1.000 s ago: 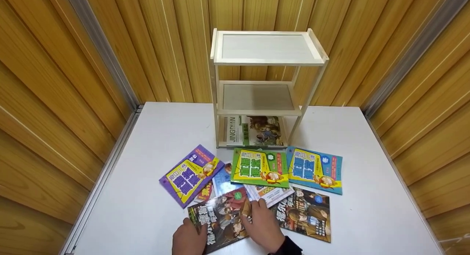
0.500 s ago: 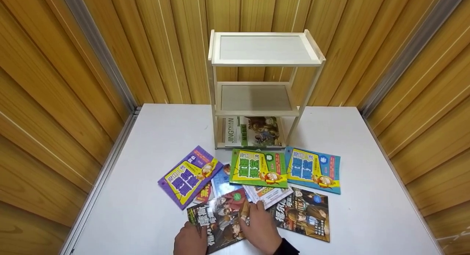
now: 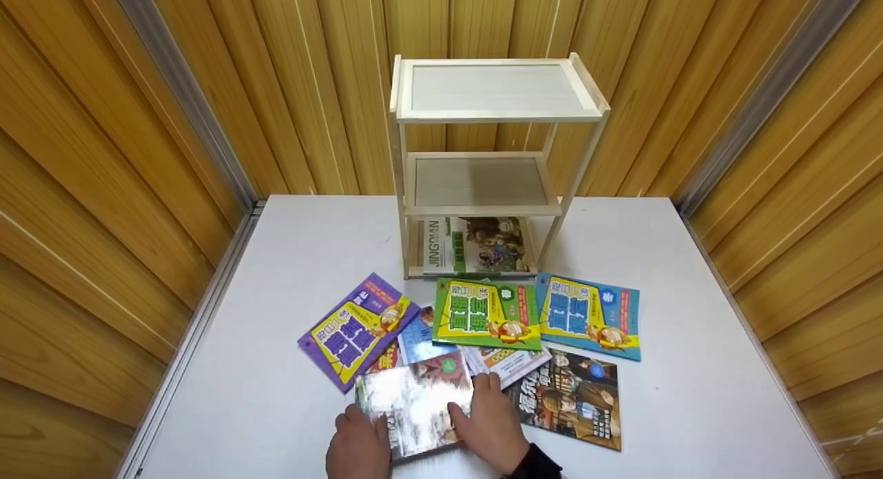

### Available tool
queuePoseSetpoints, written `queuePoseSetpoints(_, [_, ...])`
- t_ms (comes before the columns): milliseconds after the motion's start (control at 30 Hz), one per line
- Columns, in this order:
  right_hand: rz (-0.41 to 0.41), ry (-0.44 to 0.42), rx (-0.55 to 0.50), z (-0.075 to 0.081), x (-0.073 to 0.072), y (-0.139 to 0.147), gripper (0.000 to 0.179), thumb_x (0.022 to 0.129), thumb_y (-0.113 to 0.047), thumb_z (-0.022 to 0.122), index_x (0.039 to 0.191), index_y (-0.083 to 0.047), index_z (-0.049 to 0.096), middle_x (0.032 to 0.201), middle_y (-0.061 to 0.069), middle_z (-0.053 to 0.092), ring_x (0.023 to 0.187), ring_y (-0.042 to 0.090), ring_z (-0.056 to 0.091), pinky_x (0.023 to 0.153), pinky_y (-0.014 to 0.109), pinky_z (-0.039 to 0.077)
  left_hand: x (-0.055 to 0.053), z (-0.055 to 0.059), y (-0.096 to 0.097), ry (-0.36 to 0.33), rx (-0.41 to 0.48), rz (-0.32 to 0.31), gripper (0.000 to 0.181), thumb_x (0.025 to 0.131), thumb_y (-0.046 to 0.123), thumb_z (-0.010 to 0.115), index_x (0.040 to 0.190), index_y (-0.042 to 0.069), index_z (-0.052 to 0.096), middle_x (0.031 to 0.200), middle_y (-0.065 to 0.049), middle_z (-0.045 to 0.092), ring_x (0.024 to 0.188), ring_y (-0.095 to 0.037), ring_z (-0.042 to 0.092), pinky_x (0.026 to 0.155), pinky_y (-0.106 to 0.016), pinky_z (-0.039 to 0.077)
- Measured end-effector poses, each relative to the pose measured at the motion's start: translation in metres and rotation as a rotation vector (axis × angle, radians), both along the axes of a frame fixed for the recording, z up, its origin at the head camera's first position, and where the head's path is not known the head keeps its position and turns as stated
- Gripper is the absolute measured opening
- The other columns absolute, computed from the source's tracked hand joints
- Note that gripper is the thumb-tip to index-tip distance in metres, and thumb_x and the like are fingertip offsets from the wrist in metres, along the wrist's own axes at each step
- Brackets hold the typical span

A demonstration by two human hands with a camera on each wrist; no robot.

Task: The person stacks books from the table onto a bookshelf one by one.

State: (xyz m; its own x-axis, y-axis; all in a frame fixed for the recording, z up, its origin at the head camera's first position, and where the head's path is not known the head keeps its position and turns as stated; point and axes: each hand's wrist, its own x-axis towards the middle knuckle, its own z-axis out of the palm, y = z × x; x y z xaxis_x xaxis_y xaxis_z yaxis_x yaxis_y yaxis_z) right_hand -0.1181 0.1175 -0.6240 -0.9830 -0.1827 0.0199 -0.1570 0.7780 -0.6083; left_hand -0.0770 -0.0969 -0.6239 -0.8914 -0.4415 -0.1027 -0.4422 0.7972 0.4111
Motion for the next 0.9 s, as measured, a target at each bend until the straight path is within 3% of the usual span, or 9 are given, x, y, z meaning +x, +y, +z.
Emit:
queuePoseSetpoints(200, [-0.053, -0.040, -0.074, 0.000, -0.004, 0.001, 0.042, 0.101, -0.036, 0.072, 0.102, -0.008, 0.040, 0.084, 0.001, 0.036, 0.063, 0.010, 0.034, 0.060, 0.026, 0.026, -0.009, 0.008, -0.004, -0.022, 0.158, 0.007, 0.045, 0.107, 0.031, 0.057, 0.113, -0.013, 0.051, 0.095, -0.024, 0.056, 0.086, -0.044, 0.069, 0.075, -0.055, 0.057])
queuePoseSetpoints(300, [-0.076, -0.056, -0.170, 0.000, -0.006, 0.002, 0.034, 0.104, -0.029, 0.067, 0.103, -0.009, 0.040, 0.077, -0.003, 0.036, 0.060, 0.008, 0.034, 0.059, 0.024, 0.026, -0.012, 0.011, -0.005, -0.013, 0.219, 0.010, 0.043, 0.107, 0.030, 0.056, 0.112, -0.012, 0.049, 0.095, -0.024, 0.057, 0.092, -0.046, 0.069, 0.079, -0.056, 0.056])
queuePoseSetpoints(433, [-0.112, -0.077, -0.337, 0.001, -0.009, 0.004, 0.032, 0.109, -0.026, 0.061, 0.122, -0.001, 0.044, 0.069, -0.007, 0.038, 0.053, 0.005, 0.034, 0.057, 0.023, 0.029, -0.019, 0.016, -0.004, 0.082, 0.293, -0.010, 0.033, 0.108, 0.025, 0.054, 0.111, -0.007, 0.049, 0.089, -0.019, 0.061, 0.088, -0.041, 0.071, 0.072, -0.053, 0.054])
queuePoseSetpoints(533, [-0.118, -0.093, -0.384, 0.004, -0.012, 0.010, 0.040, 0.111, -0.029, 0.057, 0.132, 0.003, 0.044, 0.070, -0.007, 0.038, 0.055, 0.005, 0.036, 0.058, 0.024, 0.032, -0.027, 0.019, 0.001, 0.212, 0.315, -0.071, 0.023, 0.109, 0.020, 0.053, 0.108, -0.002, 0.049, 0.082, -0.017, 0.063, 0.082, -0.039, 0.071, 0.068, -0.052, 0.052])
queuePoseSetpoints(633, [-0.108, -0.107, -0.363, 0.009, -0.015, 0.020, 0.033, 0.114, -0.030, 0.051, 0.124, 0.001, 0.046, 0.075, -0.003, 0.036, 0.060, 0.007, 0.035, 0.062, 0.025, 0.031, -0.036, 0.020, 0.010, 0.309, 0.305, -0.150, 0.019, 0.110, 0.016, 0.054, 0.115, -0.002, 0.048, 0.084, -0.020, 0.067, 0.084, -0.040, 0.073, 0.071, -0.053, 0.055])
queuePoseSetpoints(767, [-0.125, -0.109, -0.351, 0.016, -0.020, 0.039, 0.021, 0.116, -0.024, 0.046, 0.115, -0.003, 0.044, 0.079, 0.001, 0.036, 0.064, 0.008, 0.033, 0.064, 0.026, 0.030, -0.053, 0.023, 0.025, 0.333, 0.337, -0.237, 0.027, 0.112, 0.016, 0.050, 0.131, -0.003, 0.045, 0.096, -0.023, 0.070, 0.093, -0.039, 0.074, 0.078, -0.052, 0.057])
queuePoseSetpoints(900, [-0.176, -0.093, -0.367, 0.021, -0.026, 0.057, 0.015, 0.115, -0.019, 0.045, 0.114, -0.004, 0.043, 0.078, 0.001, 0.037, 0.061, 0.009, 0.034, 0.060, 0.025, 0.032, -0.072, 0.024, 0.043, 0.322, 0.346, -0.291, 0.024, 0.112, 0.019, 0.051, 0.122, -0.003, 0.048, 0.089, -0.017, 0.066, 0.085, -0.033, 0.071, 0.073, -0.049, 0.057])
